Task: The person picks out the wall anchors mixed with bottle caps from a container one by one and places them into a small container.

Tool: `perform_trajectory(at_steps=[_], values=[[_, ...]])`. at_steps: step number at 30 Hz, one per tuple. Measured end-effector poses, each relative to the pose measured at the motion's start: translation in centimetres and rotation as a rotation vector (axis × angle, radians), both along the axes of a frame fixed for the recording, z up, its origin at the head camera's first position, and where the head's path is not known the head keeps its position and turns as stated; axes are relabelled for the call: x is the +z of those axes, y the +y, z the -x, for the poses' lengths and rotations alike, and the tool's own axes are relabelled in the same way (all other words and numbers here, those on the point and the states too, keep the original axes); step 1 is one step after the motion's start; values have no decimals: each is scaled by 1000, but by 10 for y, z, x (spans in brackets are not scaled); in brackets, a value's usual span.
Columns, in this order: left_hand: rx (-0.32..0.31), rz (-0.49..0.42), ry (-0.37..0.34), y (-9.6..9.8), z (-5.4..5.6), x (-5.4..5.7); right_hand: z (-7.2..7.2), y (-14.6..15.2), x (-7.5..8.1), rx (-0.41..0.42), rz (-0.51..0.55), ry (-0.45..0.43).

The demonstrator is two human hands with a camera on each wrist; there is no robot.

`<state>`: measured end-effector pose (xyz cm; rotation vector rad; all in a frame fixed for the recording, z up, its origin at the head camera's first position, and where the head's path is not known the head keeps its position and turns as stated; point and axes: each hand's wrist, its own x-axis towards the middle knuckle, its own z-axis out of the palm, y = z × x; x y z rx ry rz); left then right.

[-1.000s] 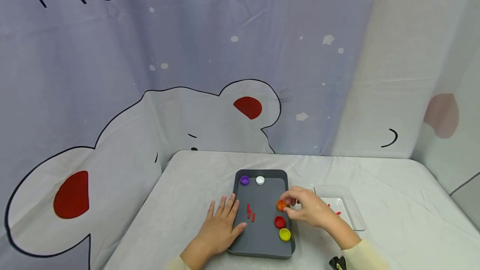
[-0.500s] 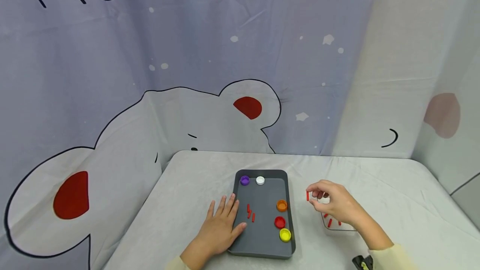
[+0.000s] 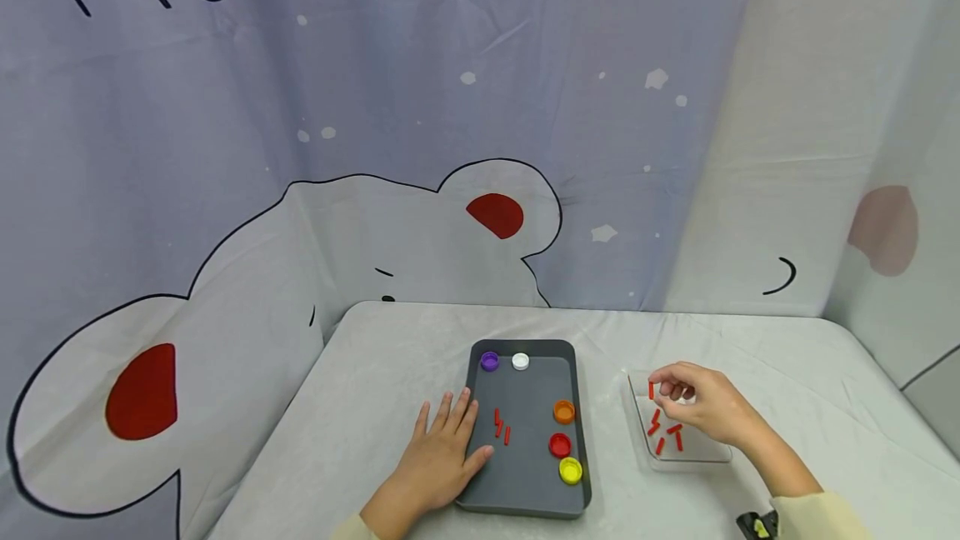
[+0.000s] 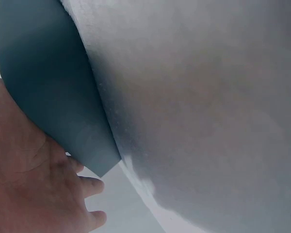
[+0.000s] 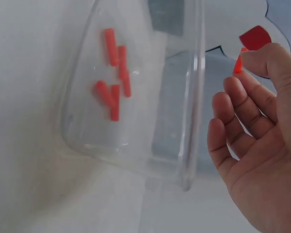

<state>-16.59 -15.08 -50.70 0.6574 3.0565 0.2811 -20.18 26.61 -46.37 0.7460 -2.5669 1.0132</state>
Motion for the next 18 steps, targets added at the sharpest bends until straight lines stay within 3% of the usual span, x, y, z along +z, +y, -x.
perform_trajectory(at_steps=[10, 18], values=[[4, -7, 38, -3, 3, -11, 9, 9, -6, -11, -19, -63], [5, -5, 9, 0, -1, -1, 16, 11, -6, -29, -25, -73]])
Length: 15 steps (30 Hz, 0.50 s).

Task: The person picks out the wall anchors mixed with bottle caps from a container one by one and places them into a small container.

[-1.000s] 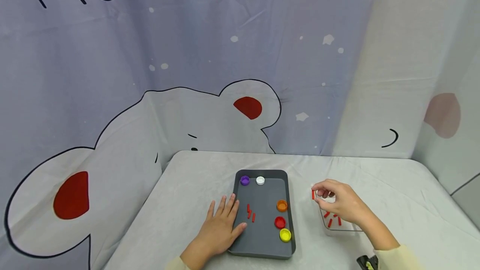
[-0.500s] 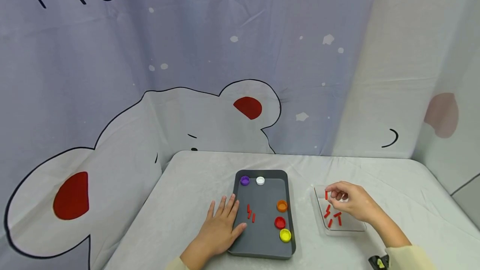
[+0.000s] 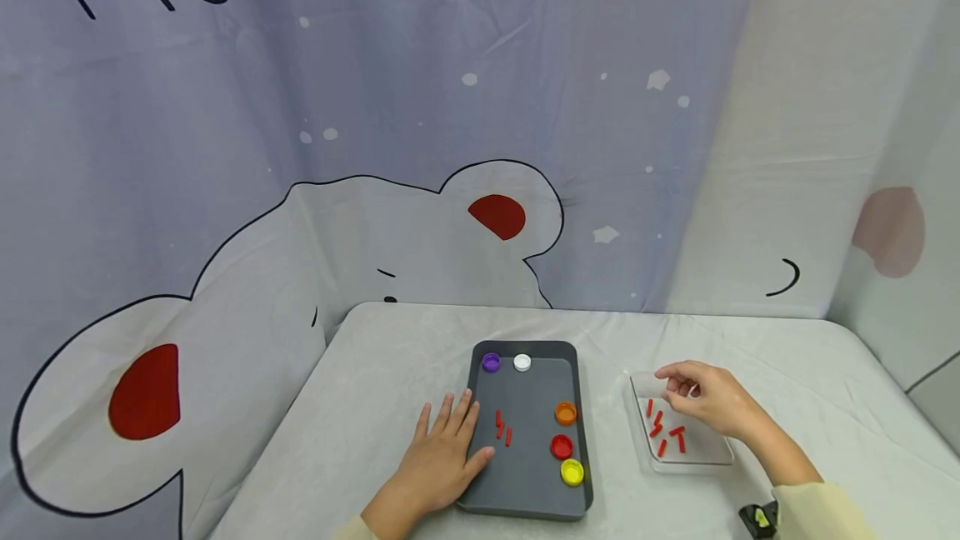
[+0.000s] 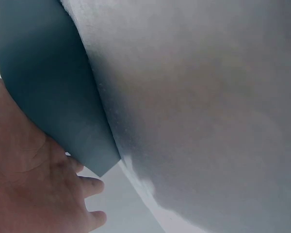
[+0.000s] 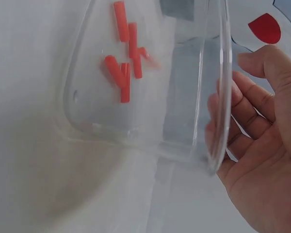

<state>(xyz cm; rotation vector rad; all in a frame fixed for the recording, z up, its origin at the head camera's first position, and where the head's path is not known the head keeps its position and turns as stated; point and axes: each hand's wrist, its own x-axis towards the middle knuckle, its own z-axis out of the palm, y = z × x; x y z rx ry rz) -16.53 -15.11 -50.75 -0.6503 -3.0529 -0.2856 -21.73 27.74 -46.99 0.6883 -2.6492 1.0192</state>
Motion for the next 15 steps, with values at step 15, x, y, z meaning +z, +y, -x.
perform_trajectory(at_steps=[15], values=[[2, 18, -12, 0, 0, 2, -5, -72, 7, 94, 13, -7]])
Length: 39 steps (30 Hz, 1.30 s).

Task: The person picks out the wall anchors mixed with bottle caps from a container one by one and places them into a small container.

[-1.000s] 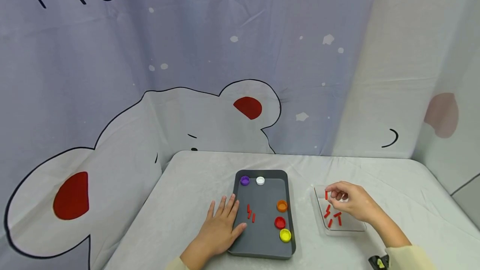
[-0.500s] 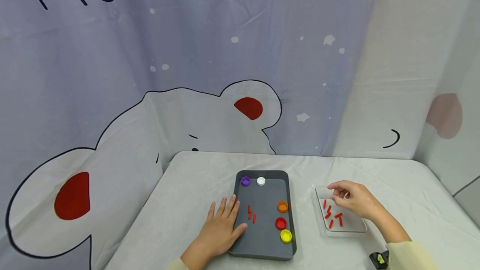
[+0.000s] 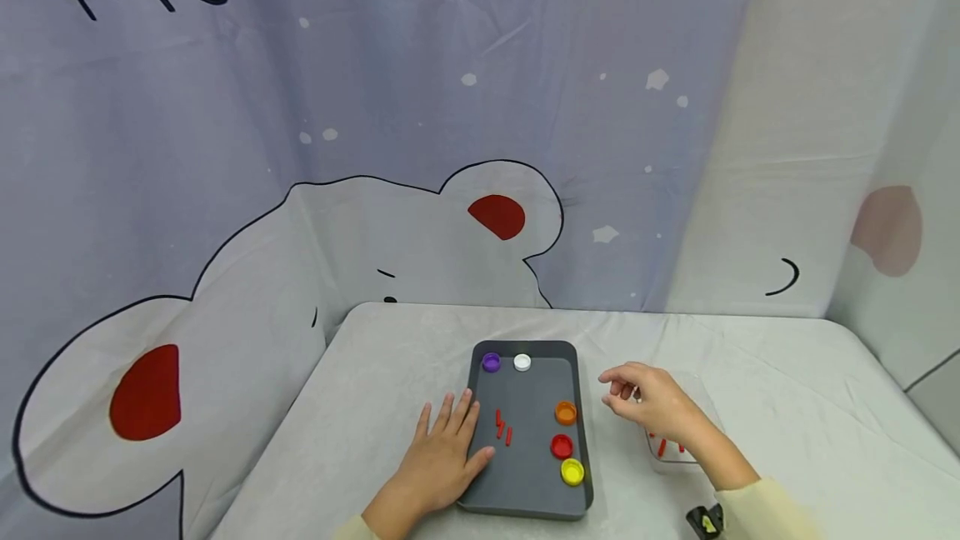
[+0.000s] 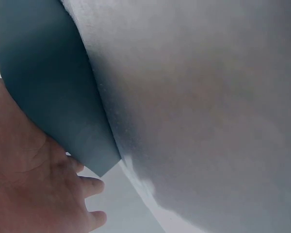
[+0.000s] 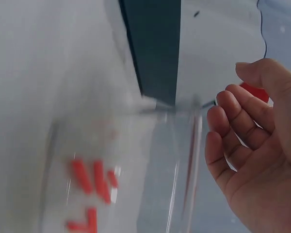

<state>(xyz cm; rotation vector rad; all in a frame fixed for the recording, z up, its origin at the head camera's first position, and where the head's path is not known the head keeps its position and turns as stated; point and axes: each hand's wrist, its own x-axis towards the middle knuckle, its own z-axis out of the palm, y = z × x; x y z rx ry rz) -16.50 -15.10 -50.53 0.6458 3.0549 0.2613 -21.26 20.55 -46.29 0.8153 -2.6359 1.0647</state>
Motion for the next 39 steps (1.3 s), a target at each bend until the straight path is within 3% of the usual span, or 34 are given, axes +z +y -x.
perform_trajectory(at_steps=[5, 17, 25, 39], values=[[0, -4, 0, 0, 0, -1, 3, -22, -3, 39, 11, 14], [-3, -5, 5, 0, -1, -1, 2, -66, -12, 111, 16, -49], [2, 2, 1, 1, -1, 0, 1, -89, -21, 110, -29, -97], [-7, 4, 9, 1, 0, 1, 3, -109, -31, 129, -148, -87]])
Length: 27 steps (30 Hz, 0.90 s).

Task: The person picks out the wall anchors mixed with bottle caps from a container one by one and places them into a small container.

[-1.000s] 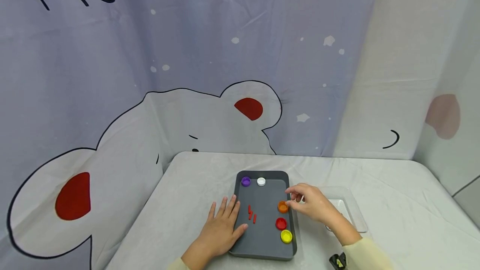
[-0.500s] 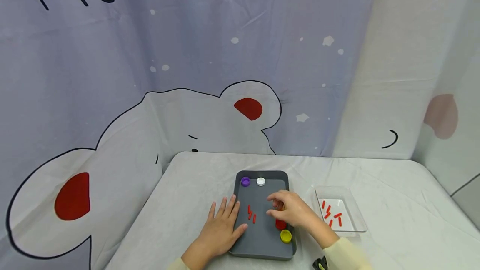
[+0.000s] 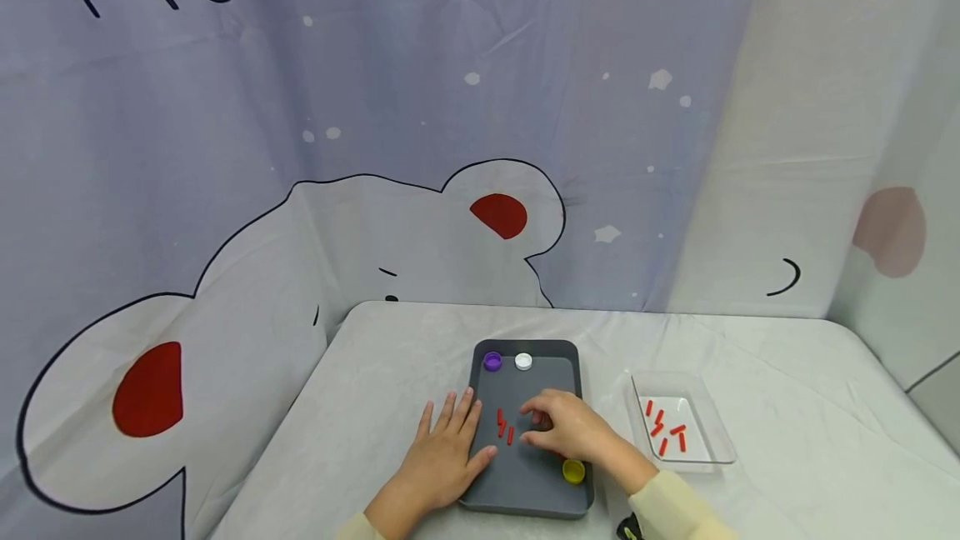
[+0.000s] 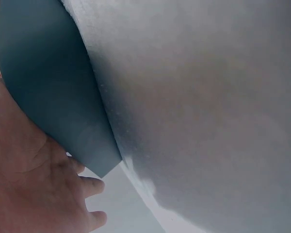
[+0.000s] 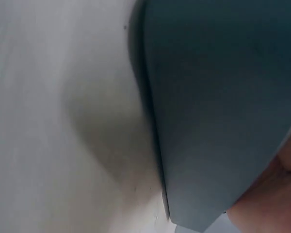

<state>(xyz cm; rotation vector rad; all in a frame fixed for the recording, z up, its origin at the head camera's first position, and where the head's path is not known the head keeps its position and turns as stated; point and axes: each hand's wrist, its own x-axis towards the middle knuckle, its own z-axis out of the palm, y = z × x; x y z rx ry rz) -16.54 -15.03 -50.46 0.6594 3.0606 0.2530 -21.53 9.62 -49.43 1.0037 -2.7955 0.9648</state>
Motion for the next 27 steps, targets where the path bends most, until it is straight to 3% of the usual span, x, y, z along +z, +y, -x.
perform_trajectory(at_steps=[7, 15, 27], values=[[-4, -8, 11, 0, 1, -2, -1, -11, -1, 0, -74, 23], [10, 22, 21, -1, 4, -11, -3, -19, -10, -15, -154, 34], [11, 30, 5, -2, 5, -11, -1, -24, -12, -40, -212, 27]])
